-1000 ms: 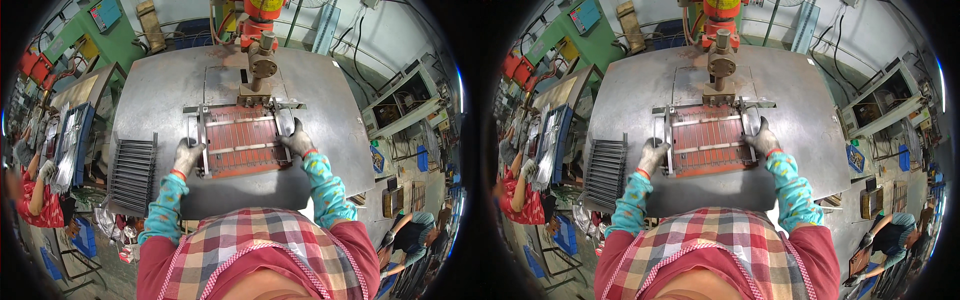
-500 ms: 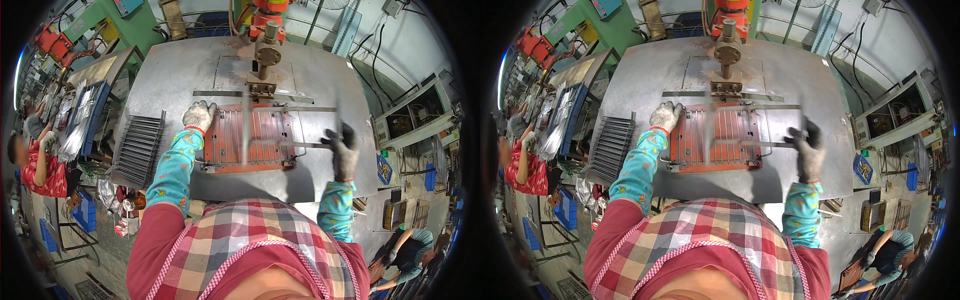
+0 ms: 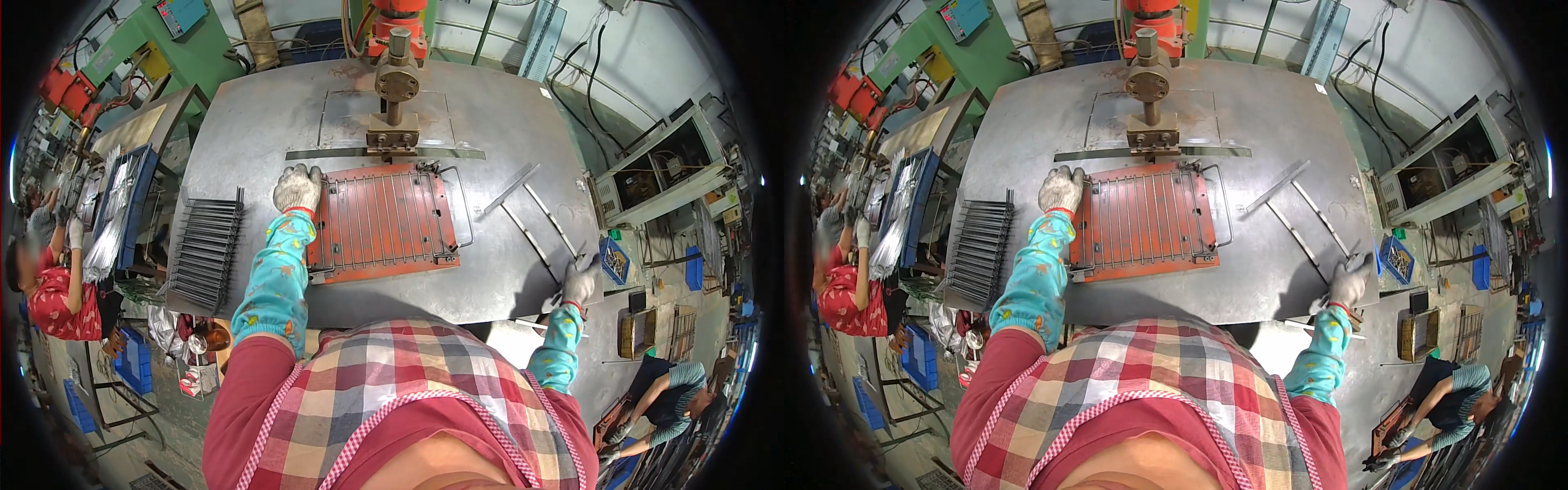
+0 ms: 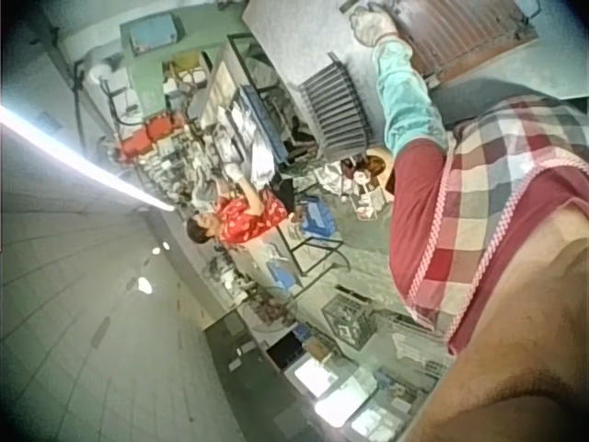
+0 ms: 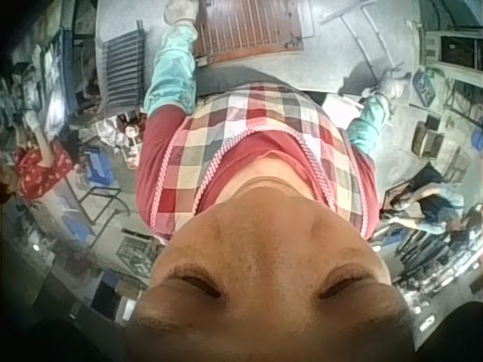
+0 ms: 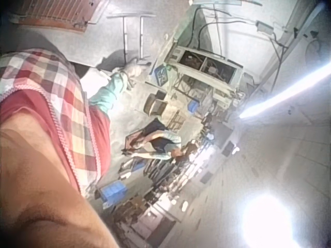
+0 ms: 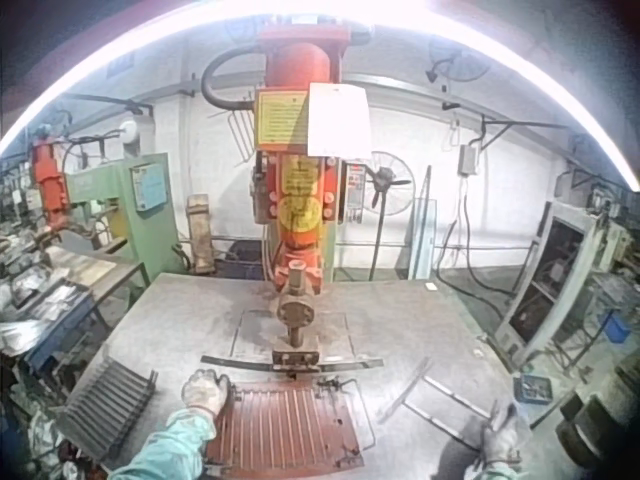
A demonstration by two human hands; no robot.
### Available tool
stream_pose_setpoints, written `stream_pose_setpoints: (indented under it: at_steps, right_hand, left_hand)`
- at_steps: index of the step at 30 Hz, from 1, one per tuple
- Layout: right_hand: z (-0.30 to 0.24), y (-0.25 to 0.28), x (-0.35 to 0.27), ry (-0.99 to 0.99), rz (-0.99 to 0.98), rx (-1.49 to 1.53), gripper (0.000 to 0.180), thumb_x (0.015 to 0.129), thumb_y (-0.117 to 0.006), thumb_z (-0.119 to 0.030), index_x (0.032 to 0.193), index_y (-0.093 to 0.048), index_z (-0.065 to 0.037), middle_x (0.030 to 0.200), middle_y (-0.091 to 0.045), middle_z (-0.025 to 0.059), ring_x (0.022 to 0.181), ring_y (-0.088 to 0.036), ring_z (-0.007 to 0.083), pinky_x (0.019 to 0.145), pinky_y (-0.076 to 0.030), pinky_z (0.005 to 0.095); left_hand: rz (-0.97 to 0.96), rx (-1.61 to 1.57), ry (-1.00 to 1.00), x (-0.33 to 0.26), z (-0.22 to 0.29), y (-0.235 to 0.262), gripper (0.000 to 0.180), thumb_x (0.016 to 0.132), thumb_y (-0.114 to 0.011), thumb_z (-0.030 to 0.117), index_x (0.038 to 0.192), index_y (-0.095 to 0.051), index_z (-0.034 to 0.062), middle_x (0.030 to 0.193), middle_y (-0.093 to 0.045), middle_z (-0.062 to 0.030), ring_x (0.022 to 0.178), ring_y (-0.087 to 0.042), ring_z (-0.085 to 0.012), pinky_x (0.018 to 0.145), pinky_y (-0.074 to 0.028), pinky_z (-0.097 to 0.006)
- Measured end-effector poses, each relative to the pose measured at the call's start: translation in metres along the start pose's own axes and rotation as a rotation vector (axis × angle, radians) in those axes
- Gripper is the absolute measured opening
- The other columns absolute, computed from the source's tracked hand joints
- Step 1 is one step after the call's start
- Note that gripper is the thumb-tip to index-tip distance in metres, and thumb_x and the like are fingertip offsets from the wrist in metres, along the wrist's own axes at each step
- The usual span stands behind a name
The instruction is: Placing metal grate components into a press machine and organizing finished pieces.
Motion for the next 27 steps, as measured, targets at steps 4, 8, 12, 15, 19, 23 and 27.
stream_pose_setpoints:
  at_steps: [4, 8, 12, 15, 19, 23, 27]
  right_hand:
    - [-0.142, -0.055, -0.026, -0.003, -0.297, 0.137, 0.059, 0.084, -0.061, -0.025, 0.136, -0.038, -0.01, 0.124, -0.055, 0.0167, 0.117, -0.052, 0.032, 0.097, -0.042, 0.036]
    - [-0.267, -0.146, -0.064, 0.477, -0.447, 0.265, 0.055, 0.084, -0.063, -0.032, 0.131, -0.044, -0.009, 0.126, -0.053, 0.015, 0.114, -0.053, 0.0315, 0.096, -0.043, 0.0391]
    - [-0.305, -0.209, -0.08, 0.627, -0.687, -0.057, 0.038, 0.086, -0.058, -0.036, 0.113, -0.057, -0.011, 0.107, -0.061, 0.021, 0.1, -0.057, 0.0386, 0.086, -0.047, 0.0445]
    - [-0.308, -0.218, -0.08, 0.581, -0.744, -0.076, 0.038, 0.086, -0.055, -0.04, 0.108, -0.058, -0.009, 0.103, -0.063, 0.0194, 0.097, -0.058, 0.0391, 0.084, -0.047, 0.0465]
    - [-0.308, -0.212, -0.077, 0.528, -0.566, -0.017, 0.036, 0.087, -0.054, -0.041, 0.096, -0.061, -0.007, 0.094, -0.064, 0.0199, 0.092, -0.06, 0.0377, 0.081, -0.047, 0.0461]
    - [-0.296, -0.217, -0.07, 0.408, -0.58, 0.209, 0.033, 0.085, -0.059, -0.039, 0.096, -0.063, -0.009, 0.094, -0.065, 0.0176, 0.092, -0.061, 0.0368, 0.079, -0.048, 0.0448]
    - [-0.3, -0.208, -0.068, 0.408, -0.54, 0.355, 0.03, 0.084, -0.063, -0.036, 0.098, -0.062, -0.01, 0.094, -0.066, 0.0158, 0.091, -0.06, 0.037, 0.078, -0.048, 0.0408]
  left_hand:
    - [0.07, 0.036, -0.086, -0.014, 0.019, 0.03, 0.033, 0.089, -0.043, 0.035, 0.089, -0.062, 0.0086, 0.094, -0.061, -0.0083, 0.092, -0.057, -0.0285, 0.076, -0.049, -0.042]
    - [0.15, 0.056, -0.189, -0.017, 0.031, 0.042, 0.024, 0.087, -0.045, 0.028, 0.088, -0.062, 0.0099, 0.092, -0.059, -0.0074, 0.09, -0.056, -0.0262, 0.073, -0.049, -0.04]
    - [0.253, 0.074, -0.268, -0.024, 0.037, 0.052, 0.015, 0.08, -0.05, 0.02, 0.087, -0.062, 0.0122, 0.088, -0.058, -0.0074, 0.087, -0.055, -0.0257, 0.071, -0.049, -0.037]
    - [0.343, 0.029, -0.266, -0.027, 0.032, 0.056, 0.015, 0.08, -0.05, 0.02, 0.087, -0.062, 0.0122, 0.087, -0.058, -0.0076, 0.087, -0.055, -0.0257, 0.07, -0.049, -0.038]
    - [0.382, -0.384, -0.115, -0.028, 0.033, 0.08, 0.022, 0.086, -0.054, 0.027, 0.084, -0.061, 0.0062, 0.088, -0.059, -0.0143, 0.085, -0.056, -0.0346, 0.074, -0.046, -0.045]
    - [0.349, -0.584, 0.02, -0.02, 0.025, 0.069, 0.023, 0.085, -0.057, 0.027, 0.086, -0.061, 0.004, 0.09, -0.06, -0.0162, 0.085, -0.058, -0.0358, 0.076, -0.046, -0.044]
    - [0.453, -0.907, -0.045, -0.018, 0.05, 0.122, 0.029, 0.087, -0.059, 0.03, 0.085, -0.06, 0.0013, 0.084, -0.062, -0.0152, 0.081, -0.06, -0.0307, 0.074, -0.046, -0.042]
Point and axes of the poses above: each hand's wrist, its own x-axis towards the middle knuckle, its own y-axis out of the back of the hand, z = x × y, the point moved 6 cm from there along x, towards the middle knuckle
